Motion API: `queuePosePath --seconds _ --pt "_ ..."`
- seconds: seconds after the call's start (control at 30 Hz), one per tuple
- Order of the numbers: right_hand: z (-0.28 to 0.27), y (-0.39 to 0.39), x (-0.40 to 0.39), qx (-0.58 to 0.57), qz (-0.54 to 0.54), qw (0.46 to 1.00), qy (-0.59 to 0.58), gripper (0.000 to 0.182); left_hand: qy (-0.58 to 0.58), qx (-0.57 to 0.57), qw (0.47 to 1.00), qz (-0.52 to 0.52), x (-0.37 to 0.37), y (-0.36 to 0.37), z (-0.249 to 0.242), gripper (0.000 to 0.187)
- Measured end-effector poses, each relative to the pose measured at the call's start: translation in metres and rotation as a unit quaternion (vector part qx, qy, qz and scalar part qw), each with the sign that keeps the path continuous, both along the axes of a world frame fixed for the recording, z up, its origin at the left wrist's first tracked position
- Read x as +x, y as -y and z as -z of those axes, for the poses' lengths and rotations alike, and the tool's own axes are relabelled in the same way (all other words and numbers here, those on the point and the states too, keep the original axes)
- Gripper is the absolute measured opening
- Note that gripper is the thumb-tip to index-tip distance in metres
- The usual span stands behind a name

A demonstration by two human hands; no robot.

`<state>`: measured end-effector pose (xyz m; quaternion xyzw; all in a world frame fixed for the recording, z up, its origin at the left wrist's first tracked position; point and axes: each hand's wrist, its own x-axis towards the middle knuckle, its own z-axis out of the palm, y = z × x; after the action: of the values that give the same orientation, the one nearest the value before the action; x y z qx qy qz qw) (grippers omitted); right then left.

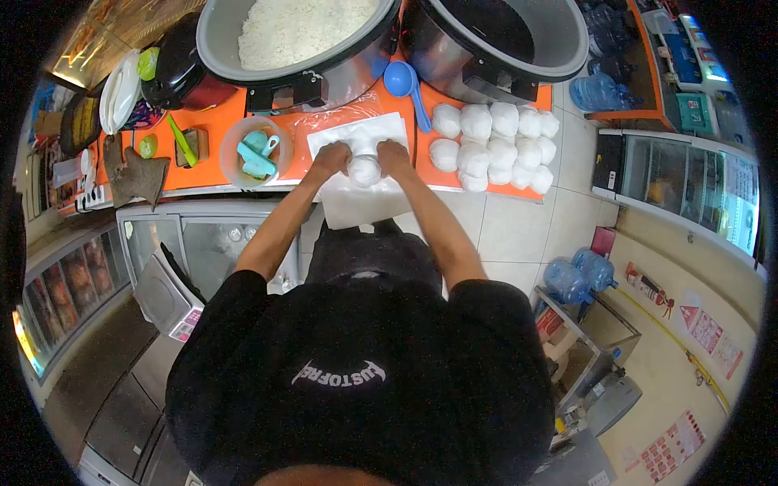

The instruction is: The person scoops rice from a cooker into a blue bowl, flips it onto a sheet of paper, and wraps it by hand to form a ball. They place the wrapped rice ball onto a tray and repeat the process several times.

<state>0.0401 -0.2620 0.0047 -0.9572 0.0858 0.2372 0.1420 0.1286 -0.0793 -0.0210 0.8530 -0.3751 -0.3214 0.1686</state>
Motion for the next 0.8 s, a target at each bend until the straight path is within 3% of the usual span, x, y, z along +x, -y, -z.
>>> queuePosePath --seconds 0.03,0.07,0.1,0.17,0.2,0.23,0.27,0.3,0.33,0.37,0.4,0.43,0.47,0.5,0.57,0.63,0.7,0.73,0.8 --pt "-0.008 -0.003 0.01 -0.004 0.001 1.0 0.004 0.036 0.013 0.077 0.995 0.057 0.008 0.016 0.005 0.023" --pt "-0.016 -0.008 0.018 -0.029 -0.001 0.999 -0.021 0.038 0.068 0.189 0.975 0.091 0.008 0.034 0.013 0.039" --pt "-0.019 -0.016 0.02 -0.052 -0.002 0.997 -0.05 0.04 0.069 0.189 0.975 0.095 0.002 0.036 0.007 0.039" --pt "0.0 -0.023 0.022 -0.082 -0.001 0.995 -0.053 0.038 0.262 0.088 0.937 0.215 0.001 0.038 -0.019 0.049" --pt "0.019 -0.025 0.015 -0.089 0.004 0.996 0.002 0.032 0.192 0.086 0.946 0.248 0.007 0.037 -0.026 0.046" --pt "0.02 -0.026 0.013 -0.097 0.007 0.994 0.057 0.027 0.193 0.085 0.945 0.248 0.014 0.029 -0.021 0.046" --pt "0.019 -0.018 0.002 -0.097 -0.05 0.989 0.097 0.015 0.081 -0.016 0.966 0.246 0.022 0.017 -0.017 0.045" --pt "0.021 -0.006 -0.002 -0.099 -0.052 0.989 0.098 0.015 -0.031 -0.117 0.964 0.236 0.026 0.012 -0.015 0.044" --pt "0.027 0.002 -0.011 0.143 -0.025 0.982 0.123 0.013 -0.246 -0.123 0.94 0.203 0.028 0.016 -0.048 0.035" --pt "0.03 0.005 -0.02 0.377 0.008 0.915 0.14 0.011 -0.25 -0.123 0.939 0.203 0.019 0.011 -0.064 0.035" --pt "0.004 -0.003 -0.026 0.54 0.123 0.828 0.081 0.007 -0.367 -0.22 0.901 0.07 0.011 0.006 -0.076 0.03" --pt "0.006 -0.018 -0.034 0.673 0.193 0.711 0.061 0.005 -0.47 -0.306 0.825 -0.068 -0.001 -0.001 -0.085 0.025" --pt "0.019 -0.036 -0.043 0.579 0.152 0.799 0.064 0.006 -0.429 -0.321 0.837 -0.112 -0.013 -0.008 -0.081 0.022" --pt "0.032 -0.044 -0.047 0.473 0.104 0.872 0.067 0.009 -0.47 -0.317 0.805 -0.175 -0.029 -0.016 -0.072 0.02" --pt "0.043 -0.064 -0.072 0.436 0.135 0.883 0.11 0.006 -0.314 -0.425 0.8 -0.284 -0.08 -0.036 0.009 0.018" --pt "0.064 -0.055 -0.058 0.389 0.149 0.892 0.175 0.012 -0.349 -0.345 0.739 -0.462 -0.114 -0.052 -0.002 0.024" --pt "0.085 -0.06 -0.088 0.289 0.112 0.935 0.174 0.012 -0.229 -0.278 0.857 -0.369 -0.132 -0.081 -0.018 0.037" --pt "0.047 -0.048 -0.074 0.476 0.212 0.853 0.03 0.011 -0.22 -0.269 0.876 -0.334 -0.151 -0.096 -0.02 0.041" --pt "0.03 -0.044 -0.055 0.436 0.139 0.887 0.052 0.01 -0.146 -0.281 0.919 -0.234 -0.128 -0.096 -0.017 0.049"
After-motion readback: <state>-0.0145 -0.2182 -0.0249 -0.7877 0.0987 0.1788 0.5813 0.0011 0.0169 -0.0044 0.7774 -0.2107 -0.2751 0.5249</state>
